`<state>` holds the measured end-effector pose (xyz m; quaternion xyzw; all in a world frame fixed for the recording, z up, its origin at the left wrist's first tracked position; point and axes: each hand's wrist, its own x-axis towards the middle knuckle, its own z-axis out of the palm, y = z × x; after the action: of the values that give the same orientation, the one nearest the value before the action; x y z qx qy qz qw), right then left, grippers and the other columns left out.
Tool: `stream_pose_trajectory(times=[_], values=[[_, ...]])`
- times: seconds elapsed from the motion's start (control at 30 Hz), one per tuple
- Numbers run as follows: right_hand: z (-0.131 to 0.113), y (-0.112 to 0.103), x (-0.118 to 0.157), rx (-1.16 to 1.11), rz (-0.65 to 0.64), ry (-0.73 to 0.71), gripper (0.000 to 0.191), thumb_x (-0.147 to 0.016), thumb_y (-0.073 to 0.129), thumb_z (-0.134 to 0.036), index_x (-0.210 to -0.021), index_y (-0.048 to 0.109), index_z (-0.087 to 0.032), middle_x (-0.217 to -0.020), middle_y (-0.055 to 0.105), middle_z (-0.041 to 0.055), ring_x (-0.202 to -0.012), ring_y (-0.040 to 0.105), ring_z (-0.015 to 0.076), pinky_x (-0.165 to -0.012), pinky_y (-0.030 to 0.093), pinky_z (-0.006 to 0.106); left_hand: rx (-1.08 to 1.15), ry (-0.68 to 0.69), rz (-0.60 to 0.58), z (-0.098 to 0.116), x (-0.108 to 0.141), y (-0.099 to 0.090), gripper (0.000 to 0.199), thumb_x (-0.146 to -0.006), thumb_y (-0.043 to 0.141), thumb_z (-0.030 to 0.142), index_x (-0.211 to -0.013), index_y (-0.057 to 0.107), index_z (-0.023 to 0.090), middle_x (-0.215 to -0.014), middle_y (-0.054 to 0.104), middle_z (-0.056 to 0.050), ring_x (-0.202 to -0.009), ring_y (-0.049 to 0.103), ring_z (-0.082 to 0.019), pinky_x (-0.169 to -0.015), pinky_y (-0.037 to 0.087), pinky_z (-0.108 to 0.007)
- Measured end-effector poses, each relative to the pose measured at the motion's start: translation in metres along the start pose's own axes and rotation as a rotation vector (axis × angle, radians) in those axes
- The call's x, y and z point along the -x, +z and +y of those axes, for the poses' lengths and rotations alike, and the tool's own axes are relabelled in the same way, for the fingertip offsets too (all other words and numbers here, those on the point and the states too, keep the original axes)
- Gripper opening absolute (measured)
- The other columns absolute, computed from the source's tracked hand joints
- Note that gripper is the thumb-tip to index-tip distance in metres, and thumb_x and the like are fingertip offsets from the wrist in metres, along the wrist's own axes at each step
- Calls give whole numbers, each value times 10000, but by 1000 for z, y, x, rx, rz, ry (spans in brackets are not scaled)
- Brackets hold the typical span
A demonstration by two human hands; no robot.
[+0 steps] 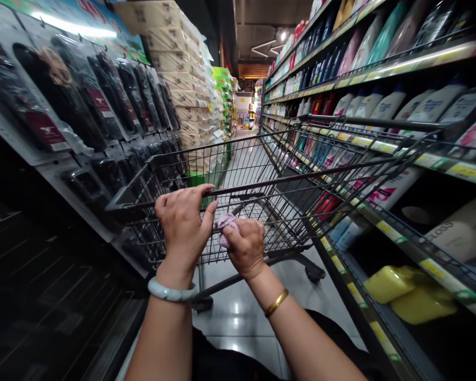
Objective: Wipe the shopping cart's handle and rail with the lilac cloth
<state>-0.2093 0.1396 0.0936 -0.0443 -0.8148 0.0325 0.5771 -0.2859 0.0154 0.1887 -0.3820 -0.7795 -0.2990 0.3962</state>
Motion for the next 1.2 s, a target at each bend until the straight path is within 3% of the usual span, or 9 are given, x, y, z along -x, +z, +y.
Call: stream_pose_trajectory(times=[0.13,0.23,0.43,0.57,0.7,0.83,0.97,1.1,1.2], values=[[12,-6,-3,23,-11,0,197,-908,634,-322,-1092,703,-309,-1081,664,45,-992,529,212,-906,362,379,43,-16,-7,-15,1,-15,281,-919,603,360,-1185,641,277,-1270,664,-45,-1231,564,-259,-1067,345,-432],[20,-7,-7,38,-8,88,223,-901,634,-312,-1111,705,-293,-1114,651,66,-996,525,222,-892,368,371,16,-59,46,-25,8,-22,285,-907,627,370,-1178,646,288,-1344,630,-43,-1338,498,-266,-1180,241,-476],[-5,10,14,18,-95,-48,198,-936,608,-300,-1103,708,-336,-1064,672,56,-1002,502,232,-900,325,392,43,-89,112,-37,20,-16,281,-919,613,398,-1172,646,280,-1225,688,-37,-1229,569,-228,-1221,182,-469],[-9,-1,-9,0,-48,3,199,-944,595,-341,-1104,712,-320,-1098,659,65,-1008,513,230,-908,348,383,-42,-123,75,-39,14,-13,383,-894,633,467,-1235,643,294,-1201,666,-52,-1177,560,-253,-1171,237,-463],[-10,0,-23,-17,-41,61,235,-936,583,-317,-1137,706,-309,-1146,638,73,-1028,510,236,-906,360,379,-101,-172,67,-44,4,-10,330,-906,574,557,-1045,705,287,-1090,671,-57,-1106,547,-273,-1111,260,-475],[-23,33,23,-32,-215,-29,253,-955,574,-342,-1177,695,-328,-1131,652,63,-977,493,226,-916,320,396,-121,-175,34,-51,-3,-4,373,-906,532,609,-967,702,282,-857,642,-42,-947,528,-266,-1031,281,-474],[-35,53,58,-41,-397,-127,200,-955,593,-371,-1115,710,-345,-1084,666,43,-940,474,213,-892,302,384,-112,-174,62,-54,-3,0,399,-910,504,625,-950,694,277,-852,634,-51,-911,504,-265,-952,295,-456],[-40,45,32,-63,-285,-12,245,-971,557,-322,-1169,700,-347,-1109,643,65,-979,484,215,-866,311,369,-123,-172,62,-51,-1,0,406,-916,480,633,-951,688,286,-880,638,-57,-928,496,-272,-947,284,-459],[-43,48,27,-57,-235,-56,249,-981,546,-313,-1182,691,-337,-1145,644,65,-1007,486,215,-886,307,378,-116,-182,61,-50,-1,0,417,-920,465,639,-953,686,287,-884,633,-60,-938,490,-275,-957,276,-464]])
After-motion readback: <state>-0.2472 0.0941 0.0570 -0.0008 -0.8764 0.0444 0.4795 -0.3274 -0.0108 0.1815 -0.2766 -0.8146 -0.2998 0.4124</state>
